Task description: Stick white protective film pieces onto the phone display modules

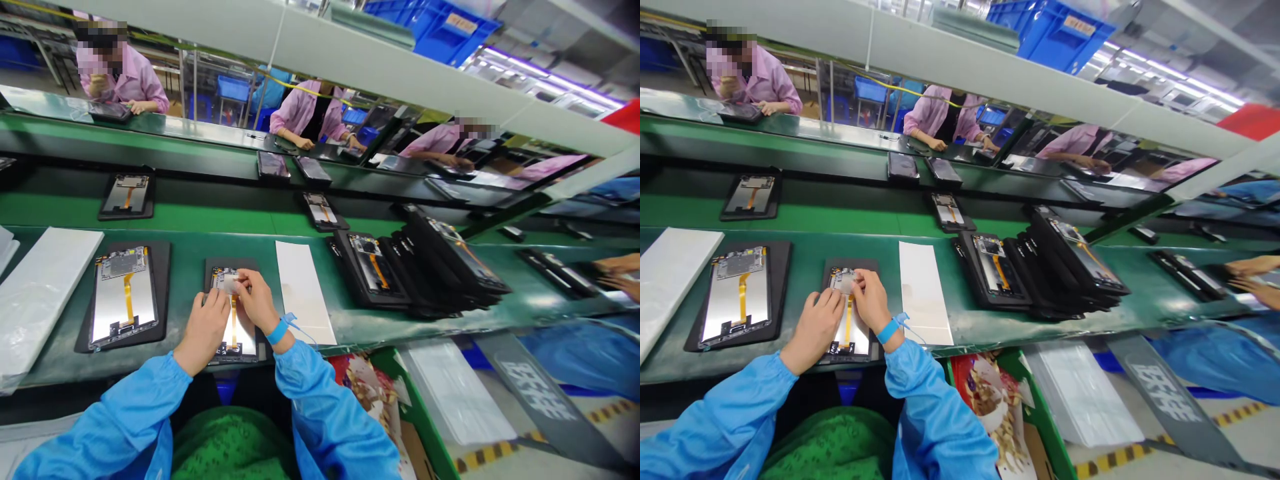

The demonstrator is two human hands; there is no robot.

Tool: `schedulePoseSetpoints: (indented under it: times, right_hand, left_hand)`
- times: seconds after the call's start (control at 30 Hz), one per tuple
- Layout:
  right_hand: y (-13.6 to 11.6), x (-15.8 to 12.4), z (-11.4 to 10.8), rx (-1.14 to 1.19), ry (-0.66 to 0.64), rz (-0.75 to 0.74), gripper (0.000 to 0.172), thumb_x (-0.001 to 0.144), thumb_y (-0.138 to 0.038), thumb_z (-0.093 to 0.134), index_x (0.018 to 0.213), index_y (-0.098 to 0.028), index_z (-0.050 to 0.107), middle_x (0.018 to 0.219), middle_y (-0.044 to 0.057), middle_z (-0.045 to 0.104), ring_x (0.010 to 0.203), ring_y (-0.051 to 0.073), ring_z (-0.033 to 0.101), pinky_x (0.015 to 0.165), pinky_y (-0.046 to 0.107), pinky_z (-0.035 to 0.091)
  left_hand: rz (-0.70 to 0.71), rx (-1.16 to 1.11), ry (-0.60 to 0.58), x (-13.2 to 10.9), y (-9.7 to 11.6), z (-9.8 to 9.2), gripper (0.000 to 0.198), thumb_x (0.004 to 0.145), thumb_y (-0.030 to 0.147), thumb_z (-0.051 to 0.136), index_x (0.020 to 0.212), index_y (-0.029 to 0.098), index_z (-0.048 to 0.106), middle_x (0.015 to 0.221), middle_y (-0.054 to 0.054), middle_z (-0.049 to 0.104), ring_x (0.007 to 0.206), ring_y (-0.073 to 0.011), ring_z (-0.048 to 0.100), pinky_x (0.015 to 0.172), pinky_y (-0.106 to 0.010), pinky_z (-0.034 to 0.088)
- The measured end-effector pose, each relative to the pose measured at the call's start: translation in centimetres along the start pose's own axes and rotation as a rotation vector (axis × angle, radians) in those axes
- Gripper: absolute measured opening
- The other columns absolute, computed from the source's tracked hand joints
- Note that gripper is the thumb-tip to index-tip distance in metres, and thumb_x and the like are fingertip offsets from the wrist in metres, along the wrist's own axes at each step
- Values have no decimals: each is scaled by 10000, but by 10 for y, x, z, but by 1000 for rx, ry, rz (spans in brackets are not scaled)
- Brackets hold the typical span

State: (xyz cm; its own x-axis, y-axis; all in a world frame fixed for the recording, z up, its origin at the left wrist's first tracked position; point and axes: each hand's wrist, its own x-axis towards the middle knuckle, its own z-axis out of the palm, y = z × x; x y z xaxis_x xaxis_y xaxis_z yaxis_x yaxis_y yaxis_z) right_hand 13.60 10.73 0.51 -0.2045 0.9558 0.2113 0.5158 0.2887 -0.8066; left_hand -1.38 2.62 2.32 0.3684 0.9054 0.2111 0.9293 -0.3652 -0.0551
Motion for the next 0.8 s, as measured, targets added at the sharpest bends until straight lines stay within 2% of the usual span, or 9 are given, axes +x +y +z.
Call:
schedulePoseSetpoints:
  times: [0.17,0.33,0.5,0.67,0.8]
  right_hand:
    - [3,-9,-3,17,-10,-68,159,902,-156,522,1009,-193,633,1018,61,609,867,176,627,865,345,524]
    - [2,-12,-2,14,5,-94,174,891,-141,505,991,-198,635,1009,62,603,884,188,624,861,349,525]
    - [2,-11,-4,1,11,-134,184,896,-163,481,982,-201,640,992,71,620,909,206,621,847,359,532]
    - [10,-9,-5,2,19,-154,193,905,-272,487,957,-193,654,974,92,644,912,237,628,839,400,534]
    - [28,0,-3,-6,-9,-181,270,913,-389,486,982,-198,664,1025,108,662,955,253,638,858,420,537]
  left_hand:
    - [12,-72,-16,-1,-6,1,390,961,96,395,1311,87,568,1185,-150,603,1095,-281,507,867,-408,431]
    - [9,-106,-34,-5,-11,-2,377,989,127,368,1310,141,566,1165,-127,603,1047,-265,509,803,-394,420]
    - [21,-79,-13,-2,-10,3,466,965,82,374,1418,115,476,1263,-154,586,1114,-274,495,822,-402,422]
    - [-42,-5,-41,13,-3,0,313,965,129,431,1214,112,620,1074,-132,621,965,-254,533,721,-374,420]
    - [-100,79,-42,27,14,3,238,951,152,486,1083,107,679,985,-123,605,916,-234,556,674,-350,415]
